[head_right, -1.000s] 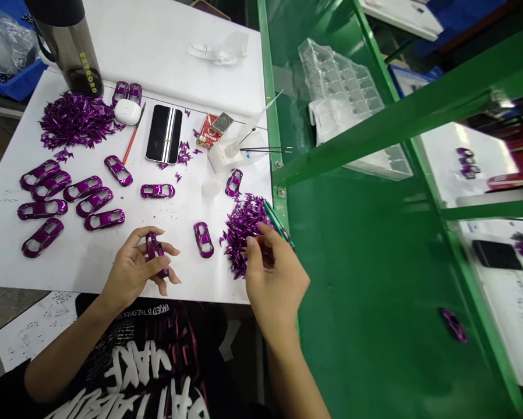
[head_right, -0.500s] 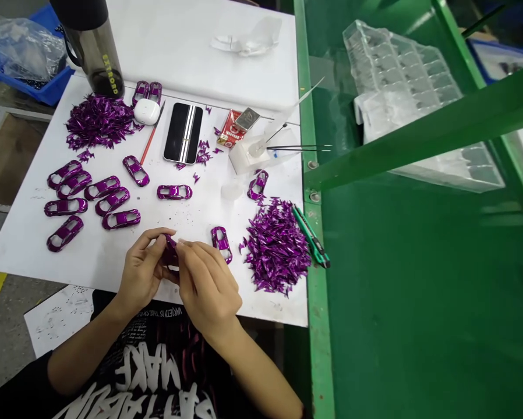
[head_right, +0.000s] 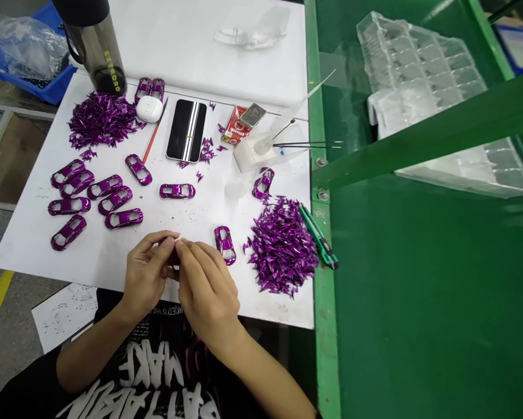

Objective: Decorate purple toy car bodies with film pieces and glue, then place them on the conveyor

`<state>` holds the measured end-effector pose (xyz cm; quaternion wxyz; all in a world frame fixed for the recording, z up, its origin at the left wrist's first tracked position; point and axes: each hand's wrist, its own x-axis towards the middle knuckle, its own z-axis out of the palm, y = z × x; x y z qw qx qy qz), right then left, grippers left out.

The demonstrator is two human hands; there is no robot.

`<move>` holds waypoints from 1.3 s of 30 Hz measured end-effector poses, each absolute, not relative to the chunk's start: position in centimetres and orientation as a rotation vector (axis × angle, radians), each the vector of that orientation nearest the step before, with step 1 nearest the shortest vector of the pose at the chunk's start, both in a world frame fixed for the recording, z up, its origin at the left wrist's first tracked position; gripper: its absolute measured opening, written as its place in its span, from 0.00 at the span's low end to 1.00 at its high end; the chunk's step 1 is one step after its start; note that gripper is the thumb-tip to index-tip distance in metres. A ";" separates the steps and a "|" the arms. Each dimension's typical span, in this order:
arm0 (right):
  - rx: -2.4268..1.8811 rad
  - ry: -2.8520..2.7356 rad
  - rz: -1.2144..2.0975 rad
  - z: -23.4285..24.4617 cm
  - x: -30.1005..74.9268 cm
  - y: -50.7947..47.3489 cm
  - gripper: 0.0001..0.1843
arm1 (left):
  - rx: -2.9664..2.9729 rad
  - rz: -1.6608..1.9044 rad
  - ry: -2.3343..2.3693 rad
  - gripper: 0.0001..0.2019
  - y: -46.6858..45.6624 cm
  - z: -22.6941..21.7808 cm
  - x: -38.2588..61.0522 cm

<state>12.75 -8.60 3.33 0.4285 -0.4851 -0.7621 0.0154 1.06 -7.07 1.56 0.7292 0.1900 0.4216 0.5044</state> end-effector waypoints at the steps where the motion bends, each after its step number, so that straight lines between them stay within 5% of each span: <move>1: -1.213 -1.878 0.054 3.4 12.7 -8.6 0.27 | 0.393 1.113 0.918 0.13 -7.1 1.6 1.1; 10: -1.265 -1.900 0.244 3.7 12.0 -9.3 0.21 | 0.330 1.157 0.981 0.13 -7.0 2.0 1.2; 15: -1.344 -1.865 0.087 3.7 10.2 -10.0 0.22 | 0.373 1.291 1.084 0.09 -7.8 2.7 1.4; 21: -1.286 -1.777 0.426 4.9 10.2 -9.7 0.18 | 0.434 1.347 1.104 0.08 -9.2 2.3 0.2; 31: -1.283 -1.990 0.246 4.6 9.7 -10.7 0.19 | 0.769 1.256 1.177 0.16 -12.2 3.5 -1.4; 36: -1.249 -1.905 0.994 6.5 10.2 -10.3 0.24 | 0.884 1.177 1.074 0.48 -15.9 3.2 -4.7; 39: -1.229 -1.922 1.521 7.0 11.2 -9.8 0.18 | 0.679 0.901 1.019 0.40 -16.8 2.8 -5.9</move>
